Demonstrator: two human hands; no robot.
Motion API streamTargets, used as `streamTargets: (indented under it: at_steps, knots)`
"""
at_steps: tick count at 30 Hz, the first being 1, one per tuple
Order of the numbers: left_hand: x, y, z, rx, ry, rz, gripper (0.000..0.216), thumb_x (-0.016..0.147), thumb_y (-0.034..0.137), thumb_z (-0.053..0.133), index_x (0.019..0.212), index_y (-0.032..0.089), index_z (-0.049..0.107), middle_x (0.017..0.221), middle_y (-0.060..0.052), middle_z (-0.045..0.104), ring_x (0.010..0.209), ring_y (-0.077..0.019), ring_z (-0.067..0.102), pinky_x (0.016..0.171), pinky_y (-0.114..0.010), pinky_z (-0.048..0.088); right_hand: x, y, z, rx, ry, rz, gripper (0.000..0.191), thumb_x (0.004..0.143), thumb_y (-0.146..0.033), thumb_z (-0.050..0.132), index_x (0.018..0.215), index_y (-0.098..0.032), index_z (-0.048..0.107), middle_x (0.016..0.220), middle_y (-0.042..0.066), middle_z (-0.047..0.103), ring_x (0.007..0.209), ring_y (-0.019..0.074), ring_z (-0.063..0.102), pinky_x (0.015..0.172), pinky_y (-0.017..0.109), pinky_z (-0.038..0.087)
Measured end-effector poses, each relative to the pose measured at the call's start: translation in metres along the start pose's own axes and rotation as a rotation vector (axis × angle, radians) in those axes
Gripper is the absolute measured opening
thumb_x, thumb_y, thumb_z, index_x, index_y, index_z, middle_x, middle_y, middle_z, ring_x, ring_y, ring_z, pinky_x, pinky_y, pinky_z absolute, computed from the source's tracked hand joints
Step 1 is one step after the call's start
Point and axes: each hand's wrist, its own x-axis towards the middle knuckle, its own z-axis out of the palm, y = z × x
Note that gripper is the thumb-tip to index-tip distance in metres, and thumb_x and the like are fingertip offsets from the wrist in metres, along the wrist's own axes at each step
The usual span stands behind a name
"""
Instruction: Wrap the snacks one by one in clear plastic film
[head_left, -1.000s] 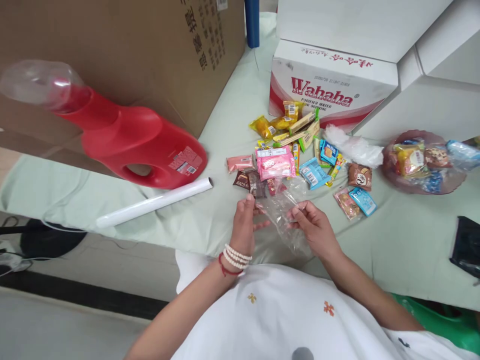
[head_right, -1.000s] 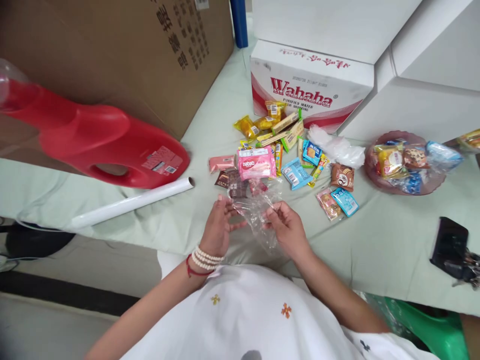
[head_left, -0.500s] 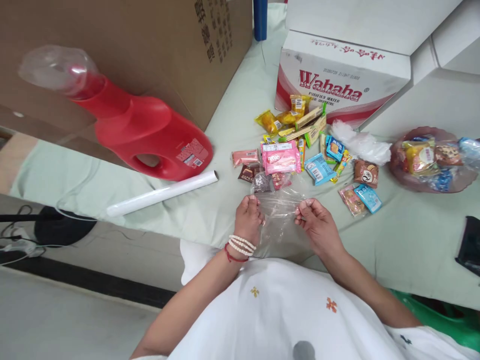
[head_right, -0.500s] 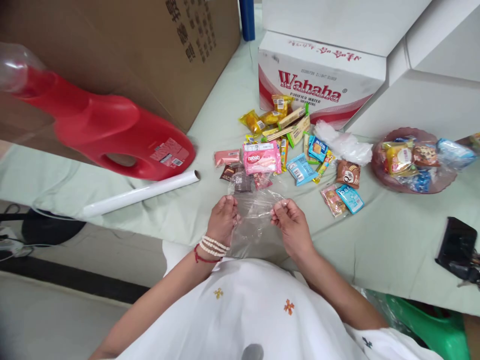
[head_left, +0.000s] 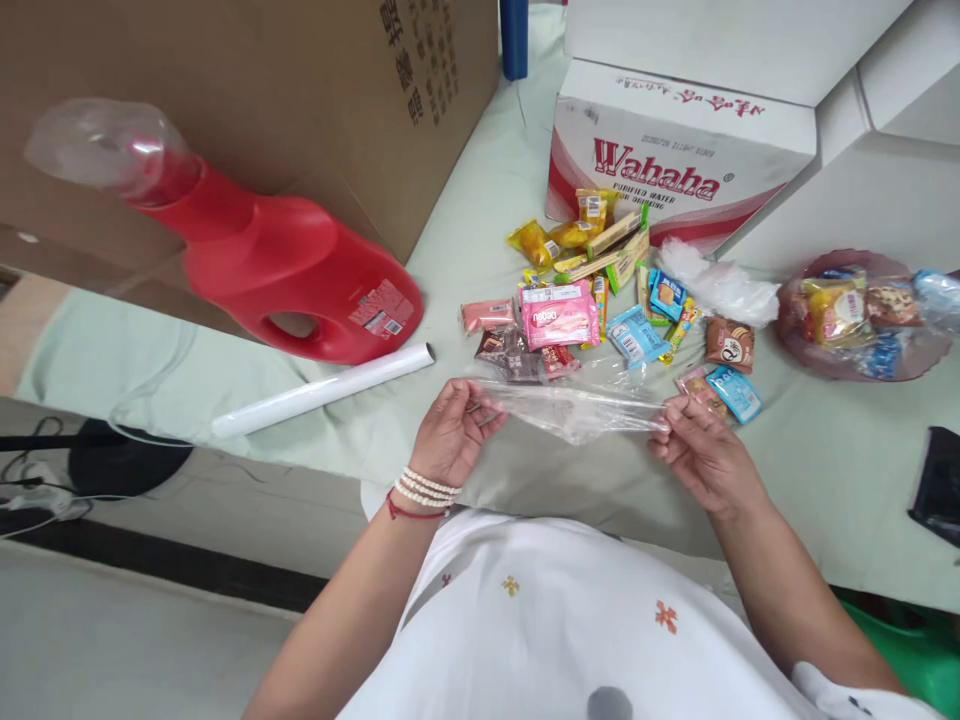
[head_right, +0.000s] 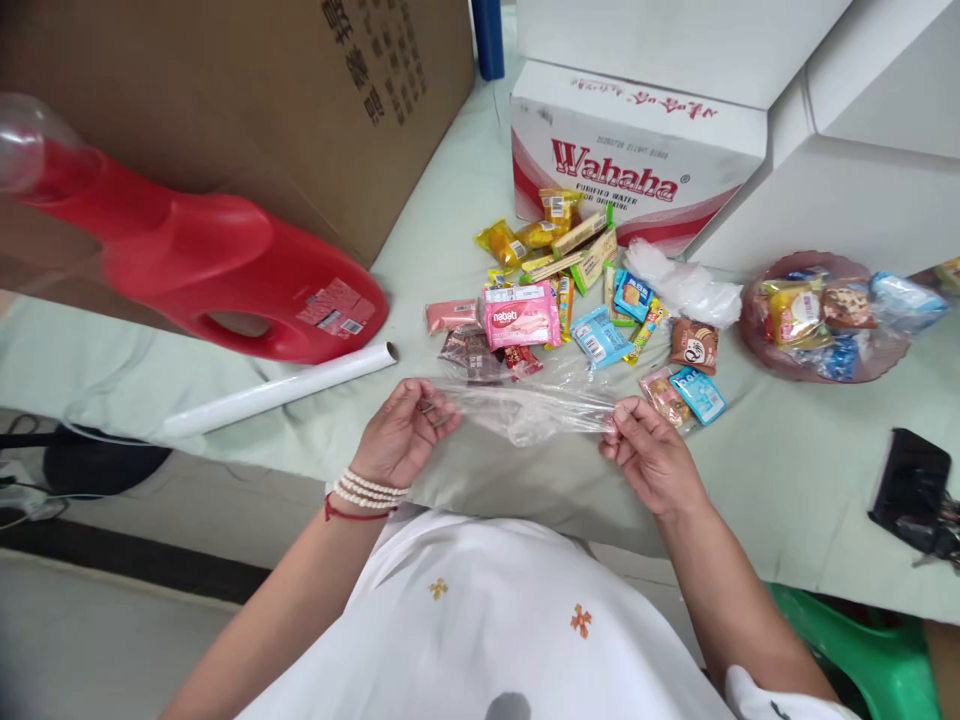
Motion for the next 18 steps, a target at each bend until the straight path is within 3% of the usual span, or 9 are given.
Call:
streamTargets:
  at_steps: [2,4,7,8,9,11,13,14,18]
  knots:
    - [0.003,-0.003,-0.003,0.092,0.010,-0.005,0.042,0.077,0.056,0.077,0.084,0.021,0.055,0.066,0.006,0.052,0.059,-0.0107,0.056,0.064,-0.028,0.055,0.002,0.008,-0.009,-0.021,-0.018,0.065,0.038,0.075,-0.053,0.084,0.082,-0.024,0.060,0.072,-0.002,0.053,0.063,0.0130,0.047,0.054,0.026,0.044]
    - [0.005,-0.008,-0.008,0.316,0.128,0.106,0.039,0.075,0.052,0.077,0.085,0.020,0.058,0.067,0.004,0.052,0.060,-0.0126,0.055,0.062,-0.028,0.053,0.006,0.018,-0.015,-0.071,0.012,0.094,0.042,0.072,-0.055,0.086,0.081,-0.023,0.061,0.072,-0.001,0.055,0.063,0.0123,0.049,0.052,0.024,0.043]
    - [0.001,-0.012,-0.015,0.772,0.388,0.533,0.031,0.075,0.036,0.075,0.097,0.020,0.063,0.093,-0.006,0.063,0.090,-0.0229,0.063,0.078,-0.037,0.056,0.012,0.030,-0.016,-0.166,0.075,0.079,0.047,0.068,-0.059,0.087,0.079,-0.021,0.062,0.073,-0.001,0.059,0.064,0.0120,0.051,0.054,0.023,0.044]
    - [-0.003,-0.012,-0.017,0.907,0.388,0.706,0.027,0.077,0.031,0.072,0.100,0.021,0.065,0.100,-0.009,0.064,0.100,-0.0257,0.062,0.085,-0.041,0.055,0.014,0.031,-0.014,-0.186,0.079,0.074,0.048,0.068,-0.061,0.087,0.079,-0.020,0.063,0.073,-0.001,0.060,0.064,0.0120,0.052,0.054,0.023,0.045]
    - [-0.007,-0.011,-0.017,1.022,0.296,0.857,0.021,0.079,0.027,0.068,0.100,0.022,0.066,0.104,-0.010,0.065,0.105,-0.0273,0.061,0.092,-0.045,0.053,0.016,0.032,-0.012,-0.197,0.076,0.072,0.049,0.067,-0.062,0.086,0.079,-0.020,0.062,0.072,-0.001,0.060,0.065,0.0122,0.052,0.054,0.023,0.045]
    - [-0.015,-0.011,-0.013,1.186,-0.103,1.037,0.016,0.083,0.021,0.059,0.095,0.025,0.069,0.100,-0.010,0.069,0.105,-0.0273,0.064,0.097,-0.047,0.052,0.018,0.030,-0.007,-0.215,0.067,0.080,0.051,0.066,-0.064,0.085,0.078,-0.020,0.062,0.072,-0.001,0.060,0.065,0.0125,0.052,0.052,0.022,0.044]
    - [-0.019,-0.015,-0.004,1.295,-0.500,1.046,0.020,0.085,0.019,0.054,0.095,0.027,0.071,0.097,-0.010,0.073,0.103,-0.0258,0.067,0.095,-0.046,0.054,0.019,0.027,-0.003,-0.246,0.061,0.086,0.052,0.066,-0.065,0.084,0.077,-0.021,0.061,0.072,0.000,0.060,0.065,0.0127,0.052,0.050,0.022,0.044]
    - [-0.019,-0.018,0.002,1.352,-0.596,1.020,0.023,0.086,0.019,0.053,0.098,0.026,0.071,0.099,-0.010,0.074,0.105,-0.0259,0.067,0.097,-0.046,0.054,0.019,0.026,-0.002,-0.263,0.057,0.087,0.052,0.066,-0.066,0.084,0.078,-0.021,0.062,0.072,-0.001,0.060,0.064,0.0128,0.051,0.049,0.021,0.043]
    - [-0.013,-0.035,0.014,1.586,-0.453,0.903,0.020,0.090,0.026,0.055,0.099,0.022,0.072,0.120,-0.015,0.072,0.134,-0.0356,0.054,0.113,-0.068,0.033,0.021,0.020,-0.008,-0.307,0.038,0.092,0.052,0.067,-0.066,0.083,0.079,-0.021,0.062,0.068,-0.001,0.059,0.063,0.0132,0.051,0.047,0.021,0.042]
